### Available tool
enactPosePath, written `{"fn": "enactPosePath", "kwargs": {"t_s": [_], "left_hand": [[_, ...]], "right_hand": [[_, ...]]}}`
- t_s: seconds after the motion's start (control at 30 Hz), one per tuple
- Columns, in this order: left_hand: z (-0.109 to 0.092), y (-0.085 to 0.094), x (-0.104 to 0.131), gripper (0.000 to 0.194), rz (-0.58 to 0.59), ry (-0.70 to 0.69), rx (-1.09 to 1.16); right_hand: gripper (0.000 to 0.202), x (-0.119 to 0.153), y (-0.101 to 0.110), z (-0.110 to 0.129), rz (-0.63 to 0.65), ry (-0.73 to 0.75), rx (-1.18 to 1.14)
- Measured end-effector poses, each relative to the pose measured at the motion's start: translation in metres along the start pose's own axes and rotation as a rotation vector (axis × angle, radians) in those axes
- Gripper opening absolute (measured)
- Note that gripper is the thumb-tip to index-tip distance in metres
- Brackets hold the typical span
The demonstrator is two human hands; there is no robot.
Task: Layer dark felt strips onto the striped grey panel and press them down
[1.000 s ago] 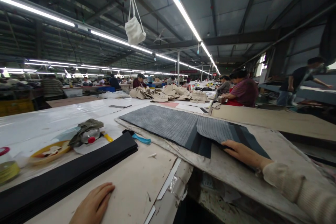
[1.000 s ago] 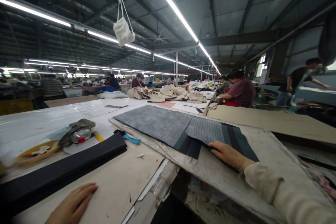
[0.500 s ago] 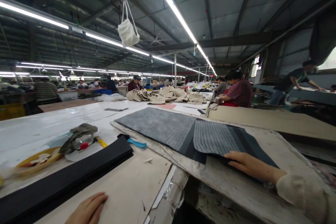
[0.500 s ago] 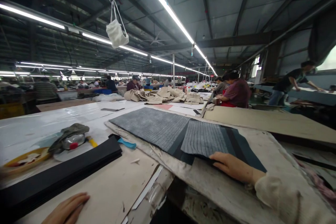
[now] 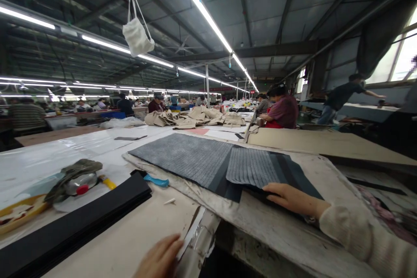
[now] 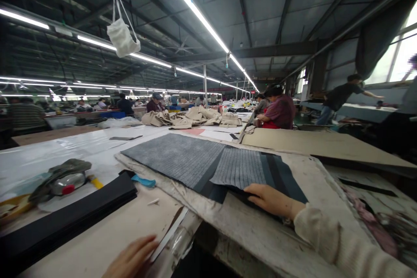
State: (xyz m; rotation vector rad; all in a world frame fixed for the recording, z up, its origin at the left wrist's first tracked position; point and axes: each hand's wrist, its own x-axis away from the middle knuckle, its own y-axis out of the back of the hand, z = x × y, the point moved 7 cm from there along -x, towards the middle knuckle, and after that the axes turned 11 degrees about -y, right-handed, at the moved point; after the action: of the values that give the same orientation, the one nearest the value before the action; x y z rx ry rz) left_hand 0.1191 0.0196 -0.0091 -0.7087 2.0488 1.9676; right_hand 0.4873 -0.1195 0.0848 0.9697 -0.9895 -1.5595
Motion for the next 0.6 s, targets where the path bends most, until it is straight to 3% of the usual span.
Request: {"fn": "enactPosePath", "kwargs": {"t_s": [0.1, 0.2, 0.3, 0.43, 0.6], "left_hand": [[-0.077, -0.037, -0.080, 0.050, 0.166, -0.094, 0.172], [-0.119, -0.061, -0.128, 0.058, 0.177, -0.102, 0.327], [-0.129, -0.077, -0.142, 0.057, 0.166, -0.086, 0.419], [-0.126, -0.088, -0.139, 0.059, 0.178, -0.124, 0.423], [-0.122, -0.099, -0.136, 0.064, 0.143, -0.046, 0.465]], "right_hand": [[0.042, -0.006, 0.013, -0.002, 0.000, 0.004, 0.011], [0.042, -0.013, 0.038, 0.005, -0.004, 0.005, 0.044], [0.037, -0.009, 0.050, 0.034, 0.055, 0.070, 0.085], [0.029, 0.017, 0.029, 0.070, 0.248, 0.157, 0.062], [0.025, 0.036, 0.009, 0.080, 0.210, 0.113, 0.032]]}}
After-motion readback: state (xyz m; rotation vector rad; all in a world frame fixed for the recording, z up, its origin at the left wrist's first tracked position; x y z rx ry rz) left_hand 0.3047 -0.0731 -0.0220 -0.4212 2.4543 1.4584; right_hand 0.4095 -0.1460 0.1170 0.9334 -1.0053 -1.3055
